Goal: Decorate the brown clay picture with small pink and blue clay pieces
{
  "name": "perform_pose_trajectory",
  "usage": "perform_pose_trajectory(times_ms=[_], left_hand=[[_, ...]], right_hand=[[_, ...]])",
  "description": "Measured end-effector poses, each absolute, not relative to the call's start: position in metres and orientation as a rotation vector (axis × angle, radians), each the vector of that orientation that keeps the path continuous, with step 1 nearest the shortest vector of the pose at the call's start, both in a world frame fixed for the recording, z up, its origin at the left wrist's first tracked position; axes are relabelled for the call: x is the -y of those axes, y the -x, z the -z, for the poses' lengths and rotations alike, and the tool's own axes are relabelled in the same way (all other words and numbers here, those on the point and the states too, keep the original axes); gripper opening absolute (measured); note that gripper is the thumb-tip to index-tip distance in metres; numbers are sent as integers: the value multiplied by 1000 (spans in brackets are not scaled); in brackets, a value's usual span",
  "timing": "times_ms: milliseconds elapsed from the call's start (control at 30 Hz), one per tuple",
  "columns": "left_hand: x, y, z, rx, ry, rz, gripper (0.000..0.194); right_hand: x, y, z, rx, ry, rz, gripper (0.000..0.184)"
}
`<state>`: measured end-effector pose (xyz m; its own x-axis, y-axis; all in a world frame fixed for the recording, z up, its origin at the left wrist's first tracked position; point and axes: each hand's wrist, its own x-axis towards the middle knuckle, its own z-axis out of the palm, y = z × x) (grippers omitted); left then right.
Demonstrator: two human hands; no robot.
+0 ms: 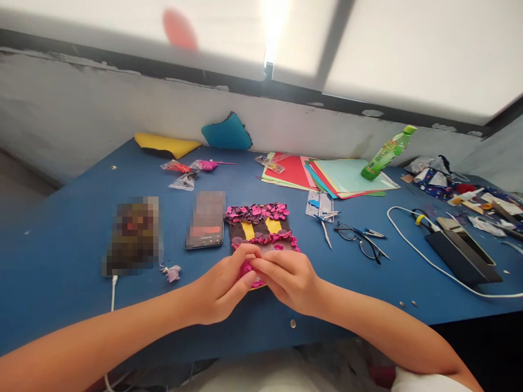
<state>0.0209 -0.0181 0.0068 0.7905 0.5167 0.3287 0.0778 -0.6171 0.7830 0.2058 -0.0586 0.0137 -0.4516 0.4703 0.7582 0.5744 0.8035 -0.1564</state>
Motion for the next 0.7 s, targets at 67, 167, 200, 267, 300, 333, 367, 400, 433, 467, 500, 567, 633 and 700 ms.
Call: perform_pose_trajectory(times_ms=[67, 167, 200, 267, 300, 333, 367, 400, 433, 467, 500, 567, 633, 700], left_hand=[[17, -22, -6, -417, -2164, -671, 23], [17, -23, -8, -405, -2149, -641, 31], [18, -23, -9, -408, -2143, -637, 34], [21, -24, -13, -433, -2136, -645, 35], [22, -24, -14, -460, -2133, -651, 34], [22, -25, -15, -493, -2128, -668, 33], [23, -25, -16, -529, -2115, -692, 32], [23, -26, -16, -566, -2091, -717, 30], [22, -27, -16, -598, -2057, -739, 29], [21, -28, -16, -623, -2018, -760, 29], [20, -28, -15, -641, -1981, -775, 29], [18, -29, -14, -664, -1933, -780, 28], [16, -30, -13, -674, -1948, -797, 27], [15, -29, -15, -680, -2019, -813, 25]], right_hand=[[58, -206, -12, 2112, 756, 119, 14], [60, -206, -13, 2157, 763, 173, 14], [60, -206, -14, 2182, 771, 220, 14], [60, -208, -17, 2224, 773, 344, 17], [60, -209, -19, 2237, 767, 406, 19], [60, -210, -20, 2245, 763, 458, 20], [60, -211, -22, 2246, 761, 493, 20], [59, -212, -22, 2241, 766, 513, 19], [58, -213, -22, 2234, 775, 521, 18], [58, -214, -22, 2226, 784, 519, 17], [57, -215, -21, 2220, 789, 514, 15], [56, -216, -19, 2216, 799, 508, 13], [55, -216, -18, 2232, 803, 508, 17], [55, -215, -18, 2253, 792, 522, 21]])
